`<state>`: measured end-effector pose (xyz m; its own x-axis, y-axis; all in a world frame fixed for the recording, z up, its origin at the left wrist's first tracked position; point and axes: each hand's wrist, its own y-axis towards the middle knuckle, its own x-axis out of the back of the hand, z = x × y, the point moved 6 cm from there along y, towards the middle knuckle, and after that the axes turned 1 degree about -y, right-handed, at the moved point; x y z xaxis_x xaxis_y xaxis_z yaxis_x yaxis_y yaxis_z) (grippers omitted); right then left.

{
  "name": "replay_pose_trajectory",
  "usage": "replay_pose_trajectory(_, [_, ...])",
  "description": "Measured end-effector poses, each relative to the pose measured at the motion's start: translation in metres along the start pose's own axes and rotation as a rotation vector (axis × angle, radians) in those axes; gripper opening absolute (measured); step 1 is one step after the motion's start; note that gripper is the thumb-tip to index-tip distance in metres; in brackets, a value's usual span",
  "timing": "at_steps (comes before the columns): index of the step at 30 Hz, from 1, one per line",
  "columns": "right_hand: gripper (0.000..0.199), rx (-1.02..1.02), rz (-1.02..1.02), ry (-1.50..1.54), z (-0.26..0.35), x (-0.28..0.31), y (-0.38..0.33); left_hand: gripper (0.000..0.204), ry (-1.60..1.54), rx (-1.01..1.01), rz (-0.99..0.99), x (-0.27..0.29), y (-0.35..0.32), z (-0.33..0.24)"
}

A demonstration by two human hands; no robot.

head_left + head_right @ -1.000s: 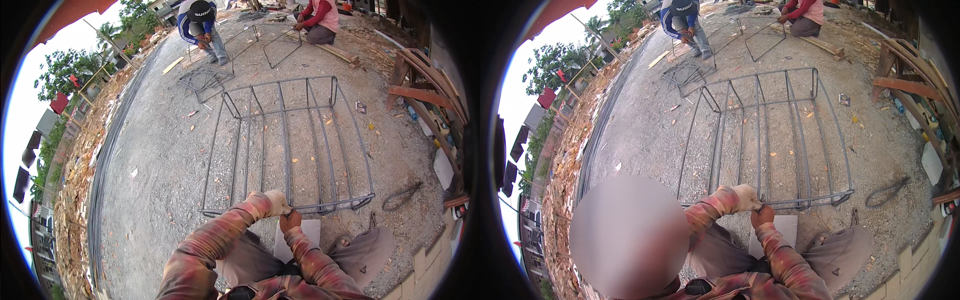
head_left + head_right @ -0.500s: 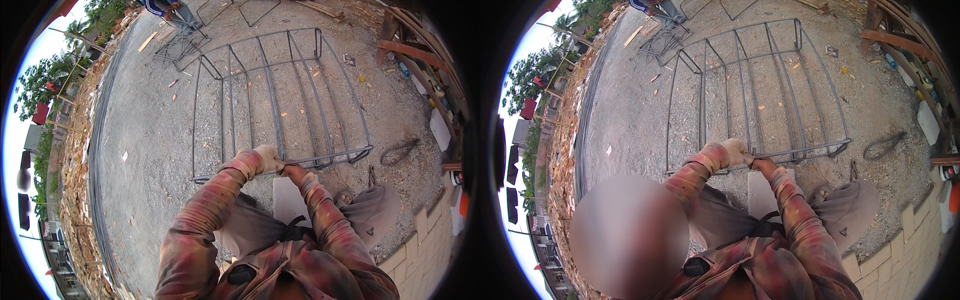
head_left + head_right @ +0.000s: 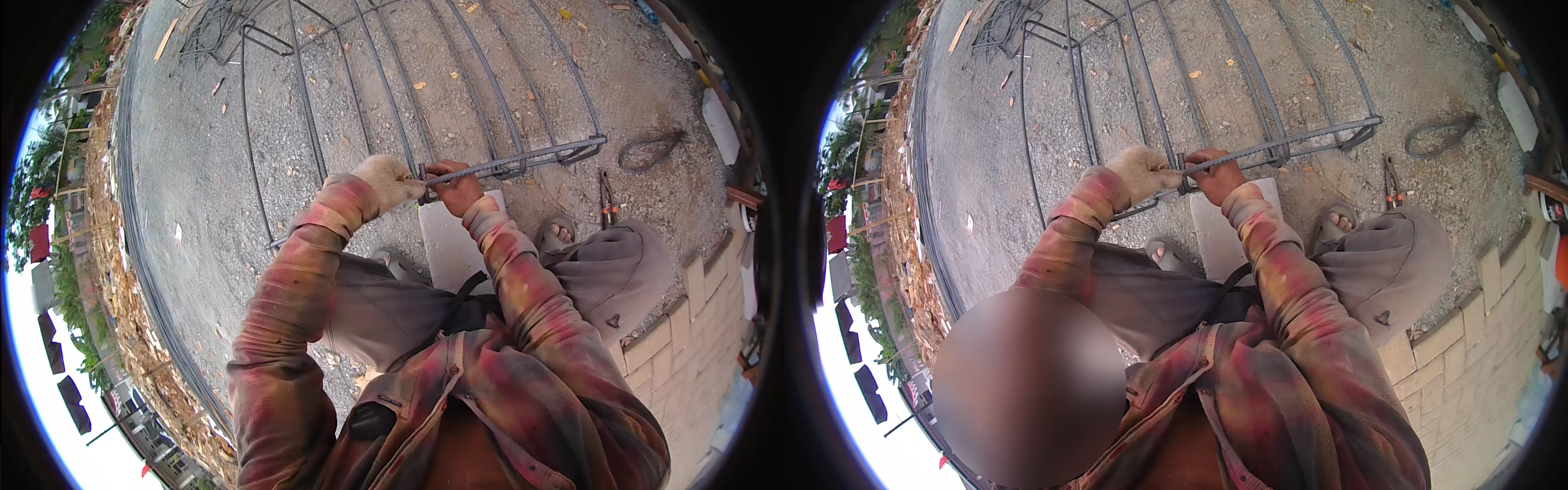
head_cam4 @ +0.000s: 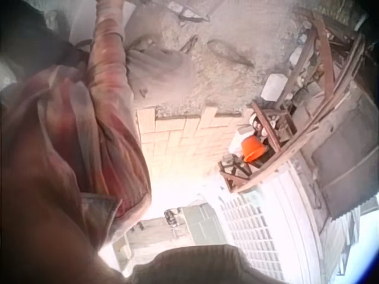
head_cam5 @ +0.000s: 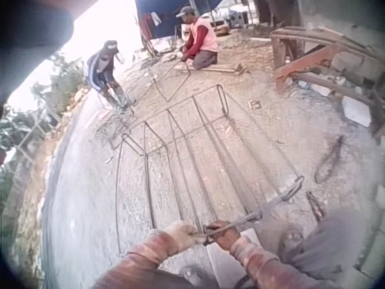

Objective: The person assembles a metal rebar frame by cutting thin wire, positioning rebar pieces, and twisting the wire by hand to secure the joints.

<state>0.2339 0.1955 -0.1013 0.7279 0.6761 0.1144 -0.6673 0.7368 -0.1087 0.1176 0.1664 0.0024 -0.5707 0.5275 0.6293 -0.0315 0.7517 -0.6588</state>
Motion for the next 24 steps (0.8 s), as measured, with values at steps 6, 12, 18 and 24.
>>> replay_pose_trajectory(6, [0.010, -0.647, -0.167, 0.548, 0.015, 0.000, -0.034, 0.033, 0.091, 0.064, -0.004, 0.014, -0.007, -0.014])
replay_pose_trajectory(12, [0.011, -0.899, -0.286, 0.815, 0.037, -0.007, -0.052, 0.028, 0.337, 0.114, 0.057, 0.017, -0.005, -0.028])
replay_pose_trajectory(18, [0.014, -0.935, -0.395, 0.478, 0.035, -0.016, -0.058, 0.023, -0.136, 0.335, 0.181, -0.004, 0.007, -0.006])
replay_pose_trajectory(24, [0.019, -0.576, -0.092, 0.013, 0.072, -0.020, -0.035, 0.011, -0.765, -0.169, 0.146, -0.038, -0.009, 0.028])
